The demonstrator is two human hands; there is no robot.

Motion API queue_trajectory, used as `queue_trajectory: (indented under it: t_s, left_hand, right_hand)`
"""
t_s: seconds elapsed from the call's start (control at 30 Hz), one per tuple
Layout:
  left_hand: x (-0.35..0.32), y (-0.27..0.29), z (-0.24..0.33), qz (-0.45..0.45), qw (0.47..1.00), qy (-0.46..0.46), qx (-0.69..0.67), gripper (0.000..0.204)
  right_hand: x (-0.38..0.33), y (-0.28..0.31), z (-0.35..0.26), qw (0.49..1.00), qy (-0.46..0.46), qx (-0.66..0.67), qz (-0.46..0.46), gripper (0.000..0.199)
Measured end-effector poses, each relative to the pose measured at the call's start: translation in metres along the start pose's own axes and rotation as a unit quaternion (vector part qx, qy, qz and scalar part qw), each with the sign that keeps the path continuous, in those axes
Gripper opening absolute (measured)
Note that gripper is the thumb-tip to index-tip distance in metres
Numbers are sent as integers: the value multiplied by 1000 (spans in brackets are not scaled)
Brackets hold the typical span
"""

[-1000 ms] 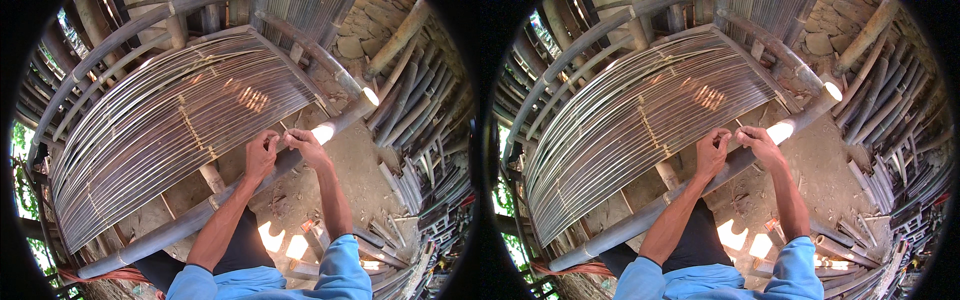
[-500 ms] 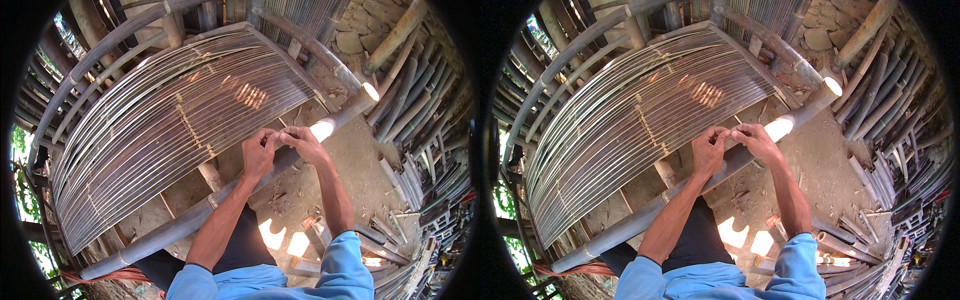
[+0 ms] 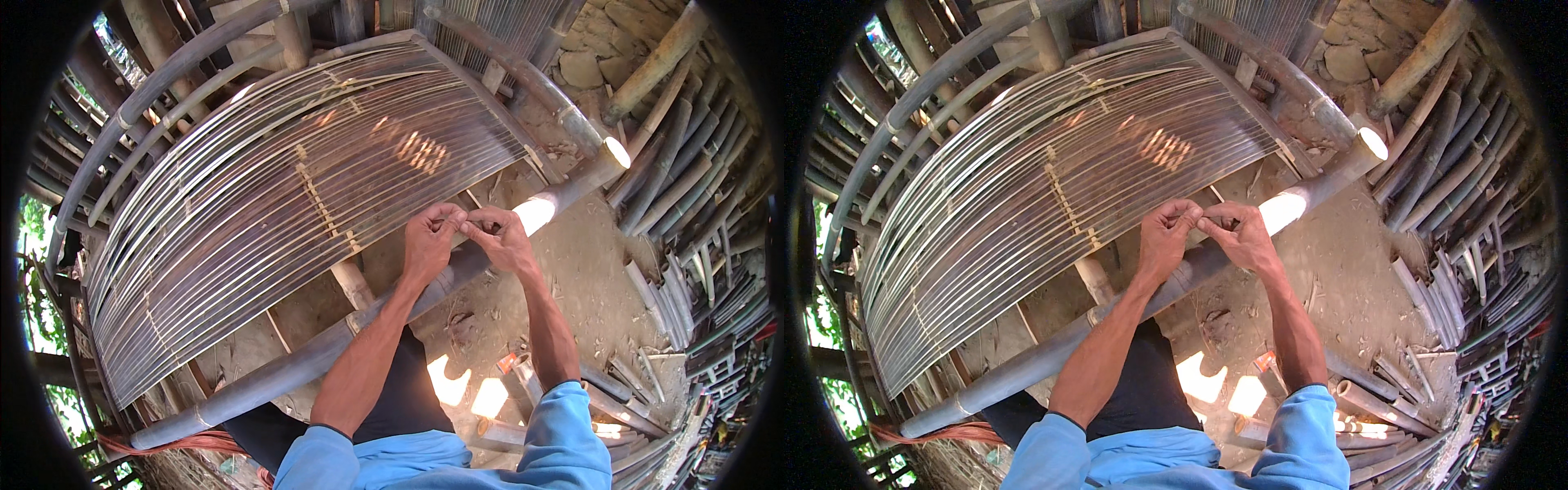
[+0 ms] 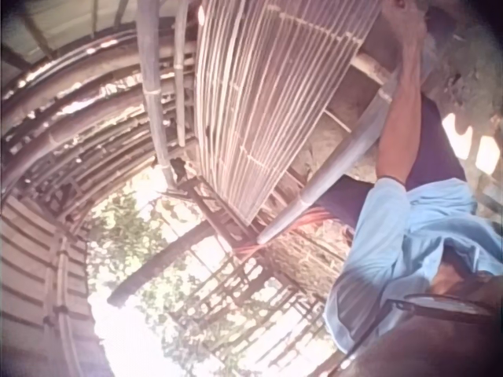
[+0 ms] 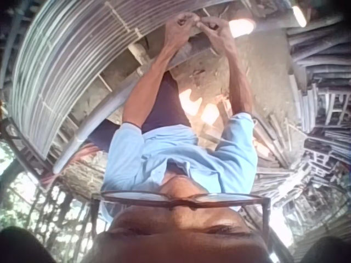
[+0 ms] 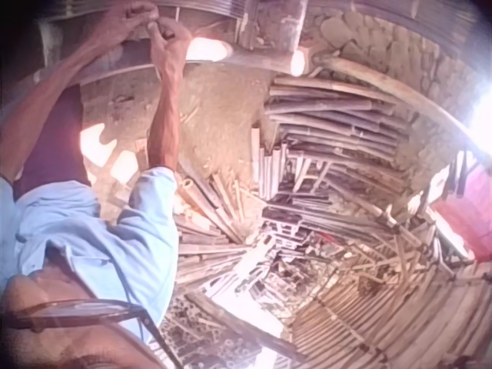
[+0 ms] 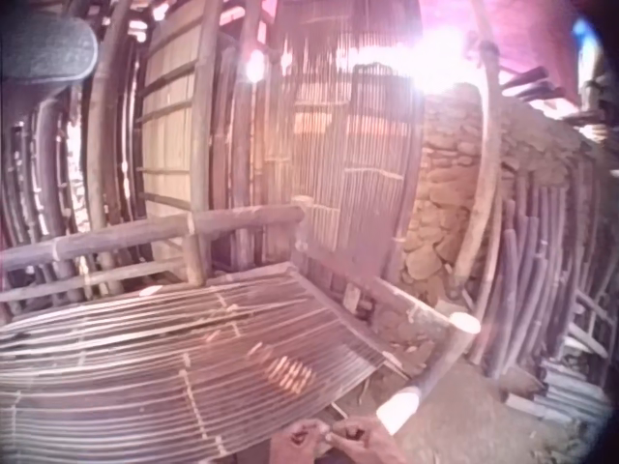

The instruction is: The person weaves thin bamboo strips into a flat surface using a wire thread to secure them to a bamboo frame.

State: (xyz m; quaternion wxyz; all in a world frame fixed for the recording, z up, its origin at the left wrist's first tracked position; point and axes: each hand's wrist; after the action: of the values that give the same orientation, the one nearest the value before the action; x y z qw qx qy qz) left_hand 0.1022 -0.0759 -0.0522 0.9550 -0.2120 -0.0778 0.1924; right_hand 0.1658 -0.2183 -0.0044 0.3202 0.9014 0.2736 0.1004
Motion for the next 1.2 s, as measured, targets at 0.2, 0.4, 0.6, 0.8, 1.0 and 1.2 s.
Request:
queue_trajectory:
  t_s: [0.2,0.4,0.6,0.8,1.0,1.2]
  left_hand:
    - [10,11,12,-70,957,280,-27,25]
    - [13,20,11,-125,941,305,-78,22]
    - [9,8,11,-57,968,216,-117,10]
    - [6,5,6,-44,982,159,-88,8]
    - [4,12,3,-44,994,97,11,10]
    - [1,2,1,-10,994,2,113,13]
  right_hand:
    - [0,2,16,976,202,-46,61,19]
    - [3,1,20,987,139,78,12,13]
    - [8,-4,15,980,6,197,19,16]
    - [10,-6,22,989,22,140,51,15]
    - [7,-5,12,999,26,25,9,8]
    - [9,7,8,995,-8,87,-46,20]
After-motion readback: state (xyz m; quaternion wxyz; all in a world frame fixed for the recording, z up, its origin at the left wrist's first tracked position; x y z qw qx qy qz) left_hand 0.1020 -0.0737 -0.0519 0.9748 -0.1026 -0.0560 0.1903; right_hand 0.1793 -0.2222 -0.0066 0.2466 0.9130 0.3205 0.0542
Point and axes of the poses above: each hand's wrist, its own x-axis towards the middle knuckle, its own y-axis out of the back of the hand, z = x × y, and after that the axes turned 9 degrees about -x, right-handed
